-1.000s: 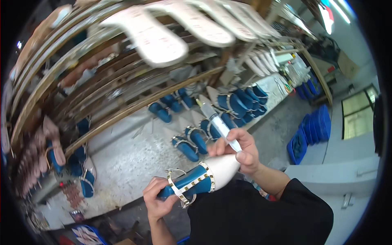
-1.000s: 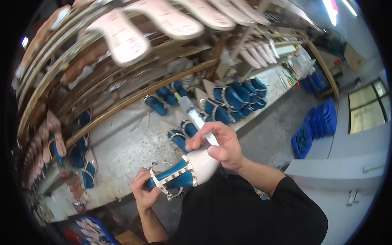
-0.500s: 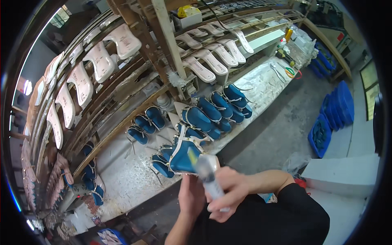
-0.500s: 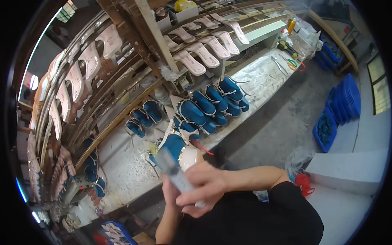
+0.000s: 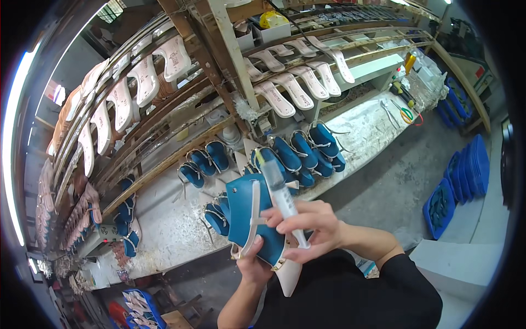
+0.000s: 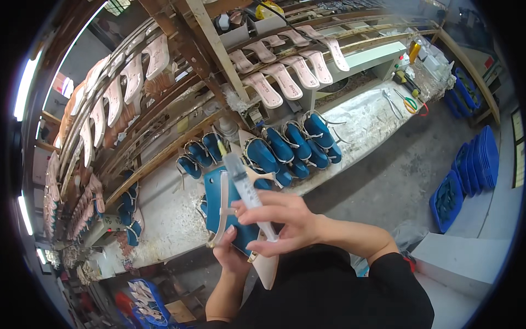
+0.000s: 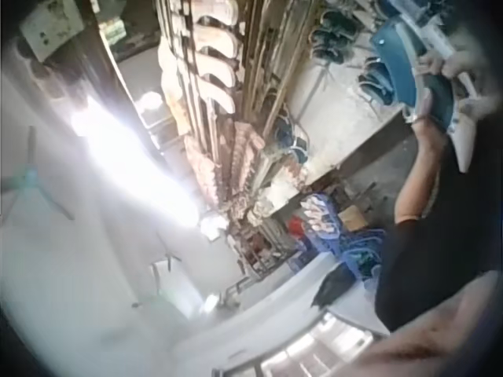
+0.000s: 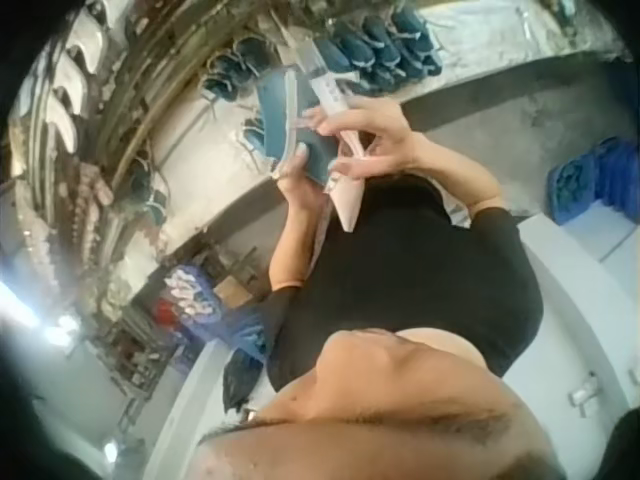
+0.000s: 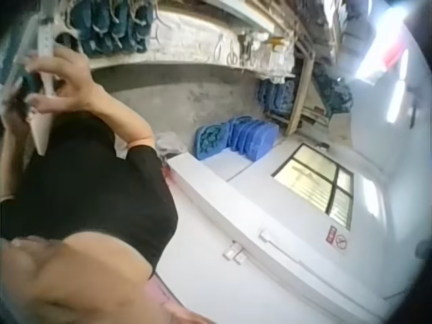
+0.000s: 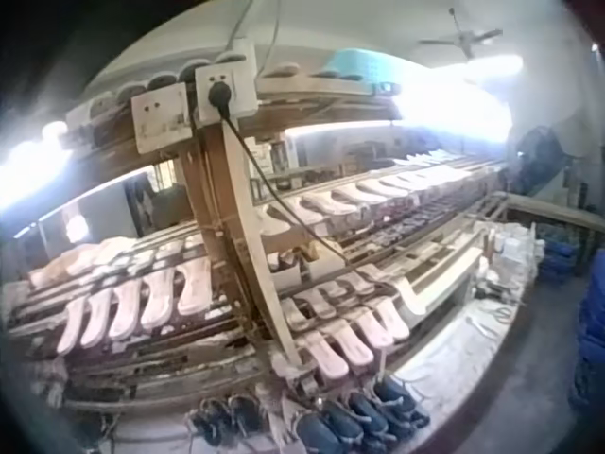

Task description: The person applies adhesive around the soles and edges of high-heeled shoes one at a time using a syringe.

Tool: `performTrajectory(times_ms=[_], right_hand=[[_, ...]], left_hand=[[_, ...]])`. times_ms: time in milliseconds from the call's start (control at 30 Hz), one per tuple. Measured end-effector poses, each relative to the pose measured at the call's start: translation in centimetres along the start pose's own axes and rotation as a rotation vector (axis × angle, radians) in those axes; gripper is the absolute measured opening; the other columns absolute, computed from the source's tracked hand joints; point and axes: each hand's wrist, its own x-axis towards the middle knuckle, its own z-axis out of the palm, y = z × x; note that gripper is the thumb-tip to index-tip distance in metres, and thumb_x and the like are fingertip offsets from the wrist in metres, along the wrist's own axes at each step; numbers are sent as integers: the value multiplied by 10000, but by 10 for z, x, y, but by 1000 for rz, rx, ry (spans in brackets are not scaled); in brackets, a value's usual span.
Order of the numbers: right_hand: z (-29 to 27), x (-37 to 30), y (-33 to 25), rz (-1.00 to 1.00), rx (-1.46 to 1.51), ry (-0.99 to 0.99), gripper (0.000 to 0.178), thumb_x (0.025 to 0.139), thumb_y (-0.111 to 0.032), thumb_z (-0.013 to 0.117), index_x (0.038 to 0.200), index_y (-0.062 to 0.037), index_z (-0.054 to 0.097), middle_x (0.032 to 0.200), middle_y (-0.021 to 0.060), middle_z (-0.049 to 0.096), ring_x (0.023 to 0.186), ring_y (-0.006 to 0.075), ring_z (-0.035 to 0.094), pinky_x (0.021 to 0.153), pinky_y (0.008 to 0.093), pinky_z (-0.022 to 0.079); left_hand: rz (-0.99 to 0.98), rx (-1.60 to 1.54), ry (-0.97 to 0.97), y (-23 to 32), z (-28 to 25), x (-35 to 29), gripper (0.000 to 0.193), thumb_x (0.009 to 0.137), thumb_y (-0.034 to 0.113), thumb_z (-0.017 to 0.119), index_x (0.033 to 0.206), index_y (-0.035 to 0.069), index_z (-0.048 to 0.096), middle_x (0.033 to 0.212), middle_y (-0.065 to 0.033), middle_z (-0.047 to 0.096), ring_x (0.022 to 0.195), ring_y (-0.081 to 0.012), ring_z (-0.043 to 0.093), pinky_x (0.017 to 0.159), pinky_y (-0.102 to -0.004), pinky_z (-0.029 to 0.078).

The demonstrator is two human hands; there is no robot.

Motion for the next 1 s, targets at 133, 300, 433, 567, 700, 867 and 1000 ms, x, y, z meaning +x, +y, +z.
performTrajectory(times_ms=[133, 300, 433, 567, 700, 867, 1000], right_hand=[[17, -9, 0, -1, -52, -87, 445, 764, -172, 859, 1152, -78, 662, 1055, 189, 725, 1078, 398, 716, 884, 485, 597], [20, -9, 8, 33, -87, -126, 457, 750, -163, 866, 1149, -71, 662, 1058, 183, 726, 1087, 379, 717, 844, 439, 614], [-10, -4, 0, 112, 63, -85, 433, 770, -256, 816, 1122, -27, 709, 962, 151, 747, 733, 263, 730, 633, 337, 571], [-33, -2, -41, 38, 487, -31, 342, 807, -265, 753, 971, 35, 743, 741, 152, 714, 501, 234, 635, 451, 304, 479], [-41, 3, -63, 72, 436, -281, 321, 801, -253, 777, 978, 14, 758, 687, 107, 654, 444, 183, 547, 394, 288, 377], [-40, 4, -69, 68, 339, -311, 299, 786, -220, 789, 989, -2, 757, 685, 86, 637, 430, 175, 527, 389, 292, 366], [-37, 5, -70, 68, 294, -291, 297, 784, -220, 781, 992, -10, 756, 661, 65, 619, 419, 165, 510, 379, 292, 347]], left_hand=[[-22, -19, -47, -20, -30, -12, 640, 963, 365, 670, 1454, 31, 434, 1345, -136, 583, 1233, -258, 599, 995, -415, 536], [46, 70, 103, -15, -10, -13, 496, 1035, 340, 573, 1402, 20, 480, 1296, -140, 615, 1155, -244, 639, 942, -399, 554], [-2, 106, 227, -6, -6, -10, 675, 1032, 518, 482, 1427, -28, 441, 1299, -167, 594, 1193, -291, 602, 1018, -419, 499], [185, -95, 135, 9, -7, -18, 666, 1035, 432, 420, 1462, -78, 392, 1289, -266, 607, 1144, -333, 643, 976, -431, 530], [171, -159, 88, 24, 3, -29, 750, 1013, 503, 432, 1490, -70, 360, 1334, -254, 583, 1179, -341, 622, 1028, -450, 494], [190, -174, 98, 33, 17, -36, 765, 1010, 531, 430, 1500, -52, 356, 1356, -221, 572, 1183, -331, 620, 1034, -446, 490], [178, -44, 238, 27, 5, -43, 819, 990, 647, 427, 1491, 1, 397, 1304, -232, 609, 1149, -324, 624, 985, -452, 510]])
